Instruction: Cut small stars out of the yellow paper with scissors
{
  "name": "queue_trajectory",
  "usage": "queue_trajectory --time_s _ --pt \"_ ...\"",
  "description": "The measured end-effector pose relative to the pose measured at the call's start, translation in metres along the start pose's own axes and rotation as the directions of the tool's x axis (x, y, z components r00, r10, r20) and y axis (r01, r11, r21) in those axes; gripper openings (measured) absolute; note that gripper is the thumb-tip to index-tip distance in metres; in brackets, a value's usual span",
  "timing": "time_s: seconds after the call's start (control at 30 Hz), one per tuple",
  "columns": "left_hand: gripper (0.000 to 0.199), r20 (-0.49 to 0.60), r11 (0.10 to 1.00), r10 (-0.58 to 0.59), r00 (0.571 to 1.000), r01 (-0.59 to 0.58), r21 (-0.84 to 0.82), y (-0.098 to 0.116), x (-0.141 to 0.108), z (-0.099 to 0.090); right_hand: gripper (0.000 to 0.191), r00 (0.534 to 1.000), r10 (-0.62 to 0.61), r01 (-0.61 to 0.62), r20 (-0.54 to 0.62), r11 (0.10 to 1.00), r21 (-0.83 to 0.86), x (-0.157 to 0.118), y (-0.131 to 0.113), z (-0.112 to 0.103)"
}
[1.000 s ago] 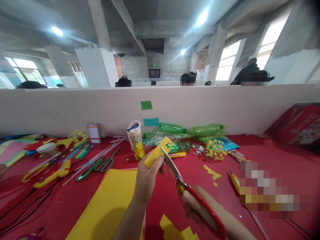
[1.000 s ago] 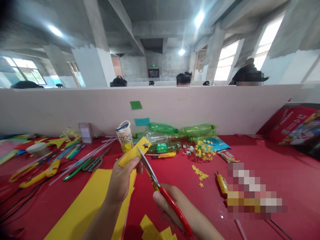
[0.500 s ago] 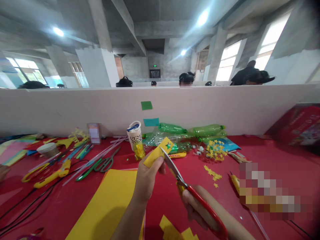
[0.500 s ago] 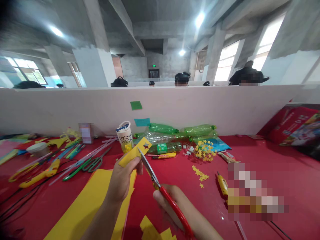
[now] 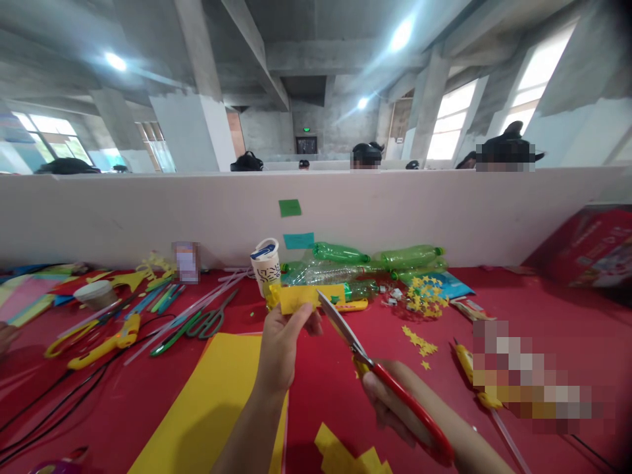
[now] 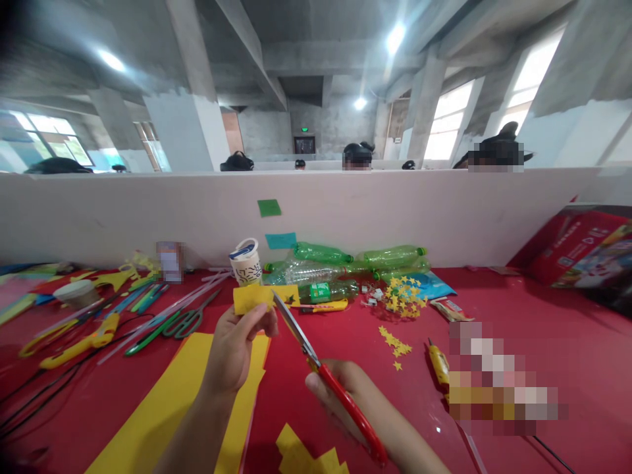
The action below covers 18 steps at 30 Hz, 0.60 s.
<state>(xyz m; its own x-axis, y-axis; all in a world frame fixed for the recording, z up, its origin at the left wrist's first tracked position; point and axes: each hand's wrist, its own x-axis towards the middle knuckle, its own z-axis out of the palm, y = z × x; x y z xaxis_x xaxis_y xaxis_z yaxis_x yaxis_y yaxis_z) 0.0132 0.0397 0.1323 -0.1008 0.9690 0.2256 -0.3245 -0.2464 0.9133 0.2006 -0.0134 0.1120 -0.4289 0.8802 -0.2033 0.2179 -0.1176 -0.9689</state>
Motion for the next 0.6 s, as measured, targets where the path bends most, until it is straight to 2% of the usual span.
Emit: queue_trajectory --time_s 0.17,0.27,0.43,0.6 --pt "0.013 -0.044 0.999 0.015 0.999 -0.017 -0.031 0.003 0.002 -0.004 0.052 0.999 0.013 -0.013 0.049 1.000 0.013 0.001 0.005 -0.005" --pt "0.013 -0.022 1.000 0.010 1.000 -0.010 -0.010 0.004 0.002 -0.004 0.051 0.998 0.002 -0.003 0.063 1.000 0.012 0.000 0.006 -0.007" --pt "0.012 0.047 1.000 0.010 0.999 -0.011 0.016 0.004 0.001 -0.003 0.054 0.999 0.044 -0.044 0.016 0.998 0.033 -0.001 0.009 -0.005" --pt "0.009 0.038 1.000 0.025 0.999 -0.025 0.002 0.005 0.001 -0.004 0.052 0.998 0.008 -0.012 0.064 0.998 0.054 0.000 0.011 -0.004"
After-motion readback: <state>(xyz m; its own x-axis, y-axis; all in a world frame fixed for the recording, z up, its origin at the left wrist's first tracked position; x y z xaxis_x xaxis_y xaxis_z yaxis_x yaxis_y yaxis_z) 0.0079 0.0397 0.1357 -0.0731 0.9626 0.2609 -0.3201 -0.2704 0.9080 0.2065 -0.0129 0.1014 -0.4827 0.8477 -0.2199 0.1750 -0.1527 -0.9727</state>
